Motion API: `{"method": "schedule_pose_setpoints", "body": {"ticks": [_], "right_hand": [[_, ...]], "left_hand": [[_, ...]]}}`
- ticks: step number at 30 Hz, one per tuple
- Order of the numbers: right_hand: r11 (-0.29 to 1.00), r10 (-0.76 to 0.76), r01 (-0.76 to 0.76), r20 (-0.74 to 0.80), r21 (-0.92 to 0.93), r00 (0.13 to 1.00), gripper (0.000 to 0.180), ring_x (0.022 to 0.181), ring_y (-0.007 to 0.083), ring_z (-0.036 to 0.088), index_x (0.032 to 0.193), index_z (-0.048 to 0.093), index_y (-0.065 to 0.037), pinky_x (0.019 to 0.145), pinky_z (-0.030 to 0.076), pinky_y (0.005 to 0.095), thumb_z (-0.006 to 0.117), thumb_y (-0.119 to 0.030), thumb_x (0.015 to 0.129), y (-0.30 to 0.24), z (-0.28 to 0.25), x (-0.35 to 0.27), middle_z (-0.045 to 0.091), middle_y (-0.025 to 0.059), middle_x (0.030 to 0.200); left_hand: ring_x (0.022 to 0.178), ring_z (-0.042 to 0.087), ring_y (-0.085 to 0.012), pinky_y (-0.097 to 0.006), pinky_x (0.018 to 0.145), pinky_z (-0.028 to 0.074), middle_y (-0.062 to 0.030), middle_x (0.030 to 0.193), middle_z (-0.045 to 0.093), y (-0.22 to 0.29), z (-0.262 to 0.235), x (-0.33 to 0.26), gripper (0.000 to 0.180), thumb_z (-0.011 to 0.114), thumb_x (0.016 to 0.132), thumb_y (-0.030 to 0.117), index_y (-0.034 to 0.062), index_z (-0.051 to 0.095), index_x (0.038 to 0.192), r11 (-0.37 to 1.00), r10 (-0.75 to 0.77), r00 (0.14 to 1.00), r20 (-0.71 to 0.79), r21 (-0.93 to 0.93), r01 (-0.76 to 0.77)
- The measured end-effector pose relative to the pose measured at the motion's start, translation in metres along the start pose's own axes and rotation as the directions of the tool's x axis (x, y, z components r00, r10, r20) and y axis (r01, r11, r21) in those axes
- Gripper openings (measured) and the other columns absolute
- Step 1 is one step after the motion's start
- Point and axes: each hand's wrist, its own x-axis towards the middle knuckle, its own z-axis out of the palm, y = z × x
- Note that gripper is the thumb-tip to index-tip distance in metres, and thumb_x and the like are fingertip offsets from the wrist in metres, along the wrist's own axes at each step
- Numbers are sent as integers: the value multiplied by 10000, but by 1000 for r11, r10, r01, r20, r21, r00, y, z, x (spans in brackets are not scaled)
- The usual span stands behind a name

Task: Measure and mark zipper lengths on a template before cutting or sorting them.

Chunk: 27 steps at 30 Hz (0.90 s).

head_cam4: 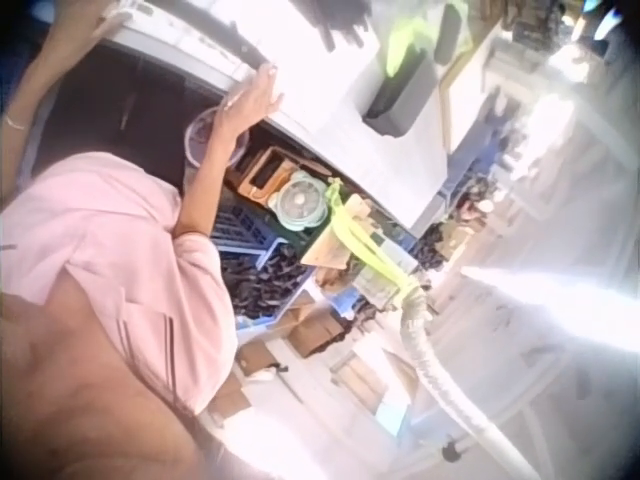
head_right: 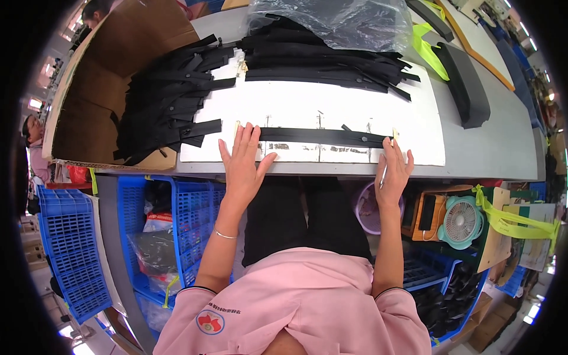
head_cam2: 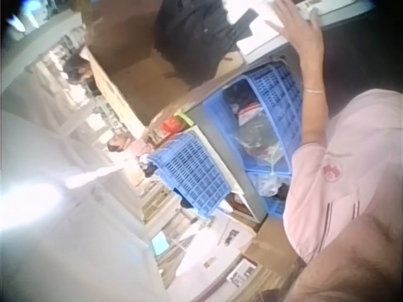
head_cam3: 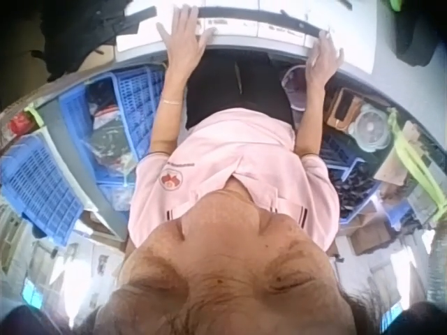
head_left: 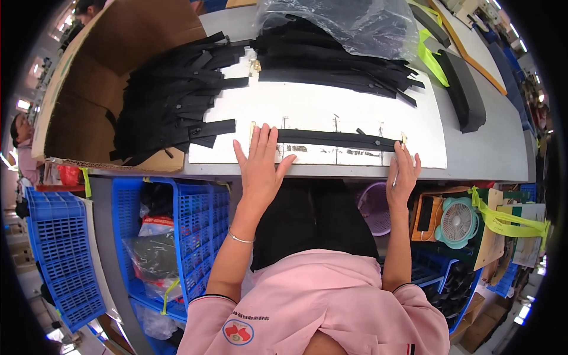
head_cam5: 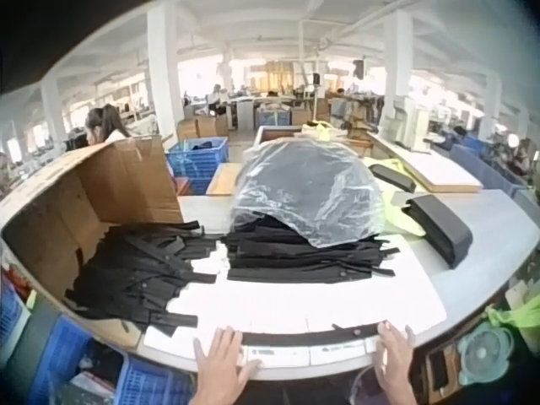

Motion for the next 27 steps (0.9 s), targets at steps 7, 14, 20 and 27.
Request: {"method": "schedule_pose_setpoints", "body": {"ticks": [7, 14, 20, 27], "right_hand": [[827, 253, -271, 105, 493, 962, 266, 1007, 185, 694, 1281, 684, -30, 1024, 462, 374, 571, -90, 1048, -78, -9, 49, 735, 99, 1167], [335, 103, -528, 526, 781, 844, 209, 801, 84, 630, 1136, 730, 5, 690, 499, 243, 597, -130, 1047, -166, 26, 101, 702, 33, 894], [492, 55, -464, 506, 737, 861, 182, 661, 111, 634, 1015, 707, 22, 629, 493, 271, 641, -148, 1024, -182, 71, 91, 705, 67, 814], [510, 38, -427, 476, 747, 878, 179, 657, 142, 650, 999, 712, 17, 632, 503, 280, 648, -149, 1019, -183, 74, 89, 727, 74, 871]], "left_hand": [[1529, 356, -327, -665, 1226, 104, -175, 1584, 470, 0, -3, -2, 745, 695, 964, 442, 21, 463, 1533, 1000, 17, 999, -34, 16, -16], [1515, 385, -320, -656, 1224, 126, -159, 1575, 487, 4, -3, 1, 755, 729, 928, 428, 32, 485, 1523, 1000, -25, 999, -27, -7, 24], [1538, 354, -299, -611, 1245, 86, -128, 1606, 465, 5, -4, -1, 739, 717, 944, 422, 62, 481, 1544, 997, -63, 998, -16, -40, 62], [1537, 357, -295, -610, 1245, 83, -127, 1606, 466, 6, -3, 0, 739, 724, 938, 416, 61, 486, 1540, 995, -81, 997, -13, -67, 80]]}}
